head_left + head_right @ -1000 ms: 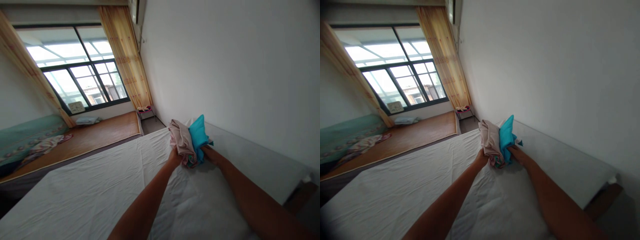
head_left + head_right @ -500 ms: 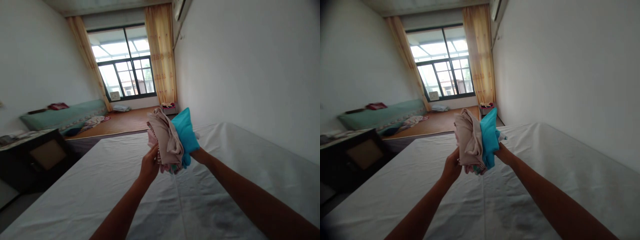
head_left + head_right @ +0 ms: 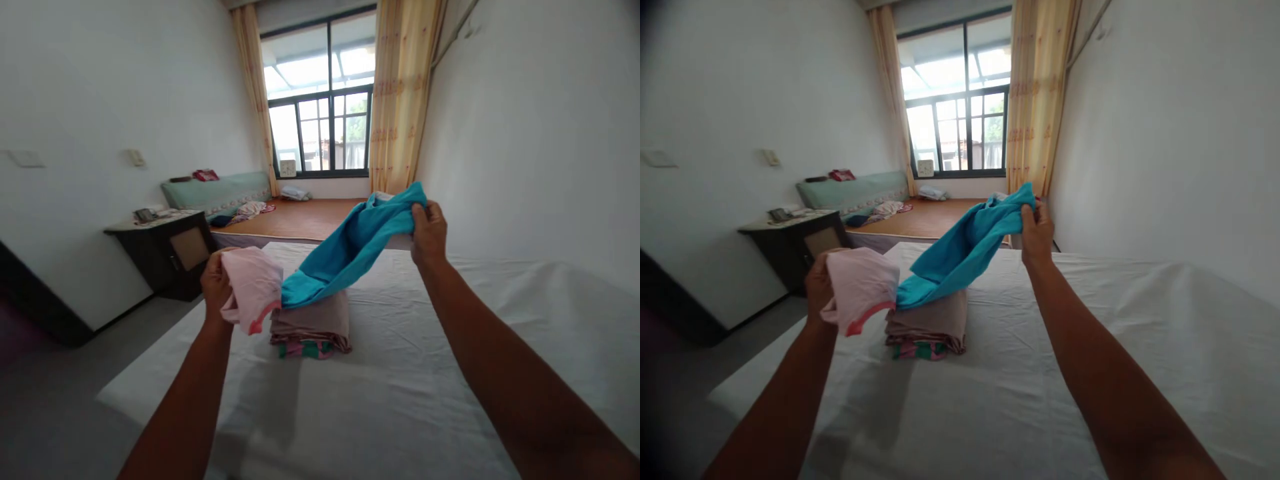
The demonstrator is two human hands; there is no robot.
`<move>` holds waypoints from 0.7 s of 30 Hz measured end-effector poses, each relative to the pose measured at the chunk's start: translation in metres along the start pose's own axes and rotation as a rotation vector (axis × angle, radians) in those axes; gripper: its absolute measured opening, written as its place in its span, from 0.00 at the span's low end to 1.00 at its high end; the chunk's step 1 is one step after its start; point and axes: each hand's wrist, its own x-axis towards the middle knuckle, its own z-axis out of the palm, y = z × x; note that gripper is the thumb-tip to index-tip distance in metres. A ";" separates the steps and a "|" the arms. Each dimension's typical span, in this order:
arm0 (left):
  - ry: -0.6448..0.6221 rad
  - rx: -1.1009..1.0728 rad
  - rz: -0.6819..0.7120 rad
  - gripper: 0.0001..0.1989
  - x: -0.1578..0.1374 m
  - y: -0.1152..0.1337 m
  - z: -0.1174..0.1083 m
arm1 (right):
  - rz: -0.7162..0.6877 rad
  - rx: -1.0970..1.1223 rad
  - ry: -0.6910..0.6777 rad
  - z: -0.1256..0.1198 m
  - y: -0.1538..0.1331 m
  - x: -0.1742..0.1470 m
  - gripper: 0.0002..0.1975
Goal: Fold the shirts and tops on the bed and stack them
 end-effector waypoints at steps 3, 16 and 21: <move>-0.169 0.206 -0.034 0.15 -0.025 -0.024 -0.006 | 0.007 -0.217 0.059 -0.016 0.022 -0.015 0.11; -0.055 0.439 -0.161 0.17 -0.037 -0.080 -0.065 | -0.370 -0.191 0.680 -0.065 0.002 0.018 0.02; -0.173 0.504 0.002 0.22 -0.050 -0.081 -0.048 | -0.169 -0.601 0.240 -0.070 0.032 0.005 0.11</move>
